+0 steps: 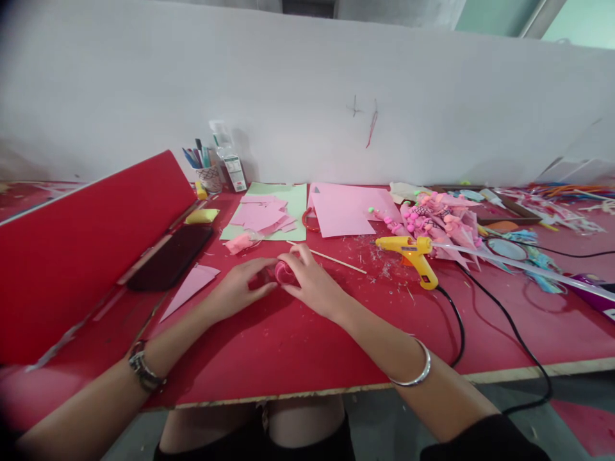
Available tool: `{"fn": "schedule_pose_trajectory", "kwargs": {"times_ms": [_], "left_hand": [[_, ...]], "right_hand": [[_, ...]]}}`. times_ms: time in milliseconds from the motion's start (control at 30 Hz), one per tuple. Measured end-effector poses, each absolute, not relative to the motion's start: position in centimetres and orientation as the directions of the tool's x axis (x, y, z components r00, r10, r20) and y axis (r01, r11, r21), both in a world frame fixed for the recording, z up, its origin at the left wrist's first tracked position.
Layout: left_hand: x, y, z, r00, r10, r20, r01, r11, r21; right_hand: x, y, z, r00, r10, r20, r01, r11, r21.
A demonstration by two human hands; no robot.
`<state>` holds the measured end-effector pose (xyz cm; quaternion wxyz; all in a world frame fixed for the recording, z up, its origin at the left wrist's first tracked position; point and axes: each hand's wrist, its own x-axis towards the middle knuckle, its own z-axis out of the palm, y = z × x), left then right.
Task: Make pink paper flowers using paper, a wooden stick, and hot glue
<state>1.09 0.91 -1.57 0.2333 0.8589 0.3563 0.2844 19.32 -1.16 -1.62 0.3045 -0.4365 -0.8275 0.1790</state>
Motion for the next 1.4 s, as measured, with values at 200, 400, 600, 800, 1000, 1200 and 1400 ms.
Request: {"fn": "schedule_pose_trajectory", "kwargs": {"times_ms": [200,400,600,800,1000,1200,1400], "left_hand": [[1.0,0.9,-1.5,0.515,0.757,0.403,0.472,-0.643,0.603],[1.0,1.0,-1.5,0.53,0.742,0.409,0.438,-0.653,0.618],[1.1,1.0,-1.4,0.535,0.721,0.44,0.426,-0.68,0.596],[1.0,1.0,-1.6,0.565,0.693,0.447,0.406,-0.705,0.581],[0.9,1.0,-1.5,0.587,0.69,0.422,0.4,-0.701,0.59],[1.0,0.9,-1.5,0.602,0.684,0.412,0.405,-0.706,0.58],[0.2,2.0,-1.4,0.458,0.73,0.507,0.603,-0.674,0.426]], "right_hand": [[19.3,-1.3,-1.4,-0.446,0.796,0.41,0.571,0.606,-0.555],[19.3,-1.3,-1.1,-0.51,0.75,0.422,0.508,0.658,-0.555],[19.4,-1.3,-1.2,-0.495,0.768,0.407,0.606,0.641,-0.472],[19.4,-1.1,-1.2,-0.527,0.75,0.399,0.624,0.661,-0.418],[19.5,-1.2,-1.2,-0.538,0.742,0.4,0.559,0.669,-0.49],[19.5,-1.2,-1.1,-0.533,0.763,0.366,0.577,0.643,-0.503],[19.6,-1.1,-1.2,-0.53,0.783,0.326,0.599,0.617,-0.51]]}}
